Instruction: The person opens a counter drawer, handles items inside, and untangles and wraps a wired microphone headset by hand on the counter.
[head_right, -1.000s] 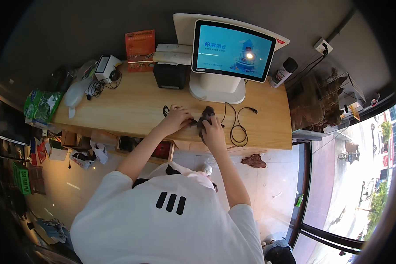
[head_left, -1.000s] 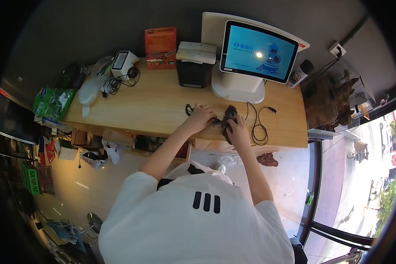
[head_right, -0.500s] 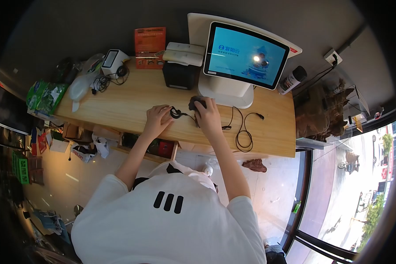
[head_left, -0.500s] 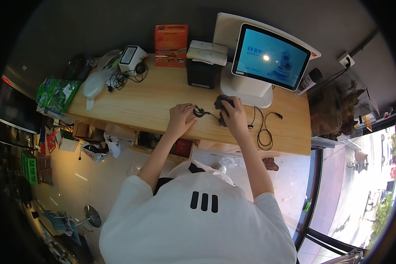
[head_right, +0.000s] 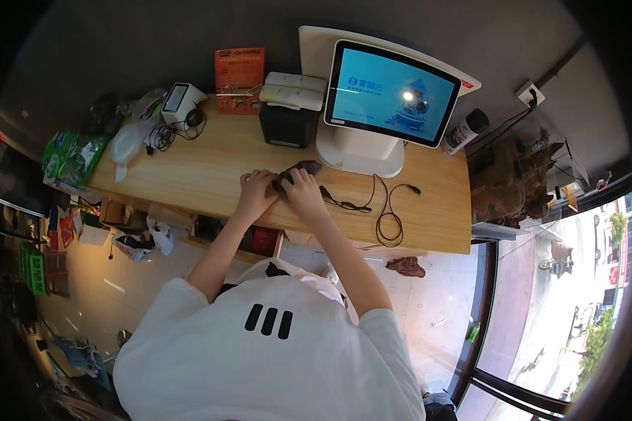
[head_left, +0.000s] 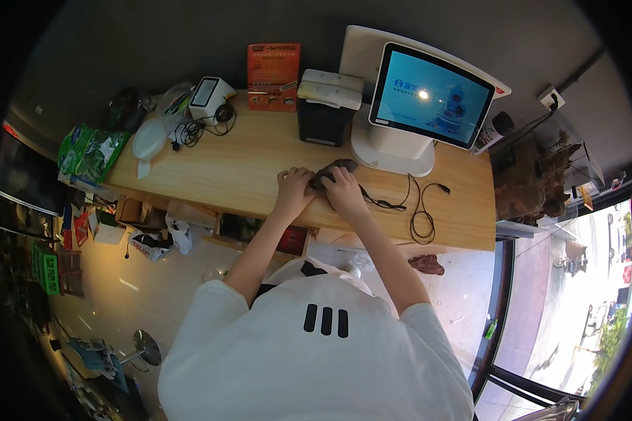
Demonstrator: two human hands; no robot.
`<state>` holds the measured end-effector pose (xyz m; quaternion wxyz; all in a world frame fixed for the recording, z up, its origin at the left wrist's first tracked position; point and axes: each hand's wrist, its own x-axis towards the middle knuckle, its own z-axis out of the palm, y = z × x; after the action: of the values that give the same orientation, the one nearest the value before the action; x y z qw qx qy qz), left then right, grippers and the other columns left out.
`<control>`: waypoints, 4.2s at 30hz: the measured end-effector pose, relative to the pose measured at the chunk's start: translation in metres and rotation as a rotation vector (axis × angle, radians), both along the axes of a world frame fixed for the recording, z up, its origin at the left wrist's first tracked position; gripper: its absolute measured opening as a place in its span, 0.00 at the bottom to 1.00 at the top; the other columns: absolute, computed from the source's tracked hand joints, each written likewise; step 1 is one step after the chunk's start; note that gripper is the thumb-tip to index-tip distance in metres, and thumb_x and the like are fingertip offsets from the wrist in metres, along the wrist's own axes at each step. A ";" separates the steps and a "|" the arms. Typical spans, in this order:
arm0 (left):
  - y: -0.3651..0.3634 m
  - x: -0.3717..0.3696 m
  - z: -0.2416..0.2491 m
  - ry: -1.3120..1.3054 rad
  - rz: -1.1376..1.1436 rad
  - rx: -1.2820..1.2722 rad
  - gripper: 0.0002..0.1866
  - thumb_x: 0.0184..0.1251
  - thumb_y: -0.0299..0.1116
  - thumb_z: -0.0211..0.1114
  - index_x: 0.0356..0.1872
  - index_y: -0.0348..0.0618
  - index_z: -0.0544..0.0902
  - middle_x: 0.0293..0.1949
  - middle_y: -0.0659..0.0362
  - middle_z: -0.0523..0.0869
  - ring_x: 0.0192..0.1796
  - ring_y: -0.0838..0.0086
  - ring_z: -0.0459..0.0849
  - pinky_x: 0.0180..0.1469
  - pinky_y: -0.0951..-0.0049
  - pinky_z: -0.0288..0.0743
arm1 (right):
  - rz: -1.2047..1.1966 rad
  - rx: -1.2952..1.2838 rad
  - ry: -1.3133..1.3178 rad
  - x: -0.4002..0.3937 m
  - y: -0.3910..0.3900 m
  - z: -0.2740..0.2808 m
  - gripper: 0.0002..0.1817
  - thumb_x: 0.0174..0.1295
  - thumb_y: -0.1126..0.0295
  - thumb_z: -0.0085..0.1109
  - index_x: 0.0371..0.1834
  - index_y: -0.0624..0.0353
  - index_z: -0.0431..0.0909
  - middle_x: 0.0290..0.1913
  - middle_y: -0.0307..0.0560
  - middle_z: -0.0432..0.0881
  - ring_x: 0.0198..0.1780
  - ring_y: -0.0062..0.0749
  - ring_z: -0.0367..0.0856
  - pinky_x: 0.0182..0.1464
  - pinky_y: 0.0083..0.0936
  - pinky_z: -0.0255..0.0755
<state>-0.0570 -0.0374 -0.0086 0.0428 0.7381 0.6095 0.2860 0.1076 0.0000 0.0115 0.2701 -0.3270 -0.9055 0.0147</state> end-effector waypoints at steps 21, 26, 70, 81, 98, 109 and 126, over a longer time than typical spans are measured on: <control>0.001 0.008 0.002 0.078 0.063 -0.074 0.23 0.52 0.37 0.70 0.51 0.48 0.76 0.48 0.58 0.77 0.55 0.64 0.71 0.59 0.55 0.55 | -0.401 -0.128 0.315 0.069 -0.002 0.036 0.14 0.47 0.76 0.60 0.41 0.61 0.76 0.42 0.52 0.71 0.48 0.48 0.70 0.49 0.38 0.70; -0.001 0.037 0.015 0.095 0.094 -0.056 0.23 0.53 0.32 0.67 0.52 0.47 0.75 0.53 0.55 0.72 0.58 0.61 0.69 0.59 0.54 0.55 | -0.514 -0.089 0.483 0.137 -0.001 0.053 0.16 0.48 0.80 0.61 0.43 0.63 0.77 0.43 0.50 0.74 0.45 0.49 0.74 0.47 0.36 0.70; 0.029 0.166 -0.003 0.100 -0.029 -0.009 0.08 0.55 0.29 0.64 0.37 0.46 0.84 0.42 0.60 0.81 0.51 0.65 0.73 0.58 0.56 0.53 | -0.298 -0.256 0.340 0.234 0.007 0.030 0.16 0.47 0.81 0.60 0.42 0.63 0.78 0.42 0.51 0.72 0.46 0.48 0.73 0.49 0.36 0.71; 0.004 0.291 0.006 -0.234 -0.201 -0.081 0.05 0.47 0.30 0.67 0.27 0.47 0.80 0.37 0.60 0.77 0.49 0.63 0.72 0.53 0.58 0.57 | -0.298 -0.252 0.386 0.326 -0.011 0.042 0.17 0.44 0.82 0.63 0.41 0.61 0.80 0.44 0.50 0.74 0.48 0.48 0.74 0.49 0.36 0.72; 0.053 0.297 -0.020 -0.144 -0.065 -0.351 0.04 0.43 0.35 0.71 0.22 0.52 0.85 0.42 0.63 0.76 0.54 0.59 0.67 0.56 0.47 0.55 | -0.145 -0.241 0.219 0.305 -0.039 0.008 0.15 0.43 0.76 0.63 0.38 0.60 0.80 0.44 0.48 0.74 0.47 0.45 0.72 0.51 0.37 0.70; 0.055 0.300 -0.009 -0.029 -0.174 -0.358 0.08 0.41 0.39 0.74 0.18 0.51 0.84 0.44 0.64 0.75 0.55 0.61 0.66 0.55 0.42 0.54 | -0.038 -0.369 -0.054 0.348 -0.066 0.019 0.09 0.46 0.77 0.60 0.32 0.56 0.82 0.42 0.44 0.72 0.48 0.41 0.71 0.51 0.35 0.69; 0.053 0.297 -0.012 -0.130 -0.164 -0.322 0.10 0.41 0.39 0.74 0.14 0.50 0.80 0.40 0.62 0.75 0.53 0.60 0.66 0.52 0.50 0.56 | -0.532 -0.298 0.256 0.389 -0.056 0.029 0.16 0.48 0.81 0.57 0.43 0.64 0.79 0.46 0.53 0.72 0.49 0.50 0.72 0.52 0.35 0.69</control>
<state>0.2397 0.0152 -0.0210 0.2226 0.7491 0.5810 0.2274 0.4964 -0.0556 0.0408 0.3250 -0.5836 -0.7350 0.1168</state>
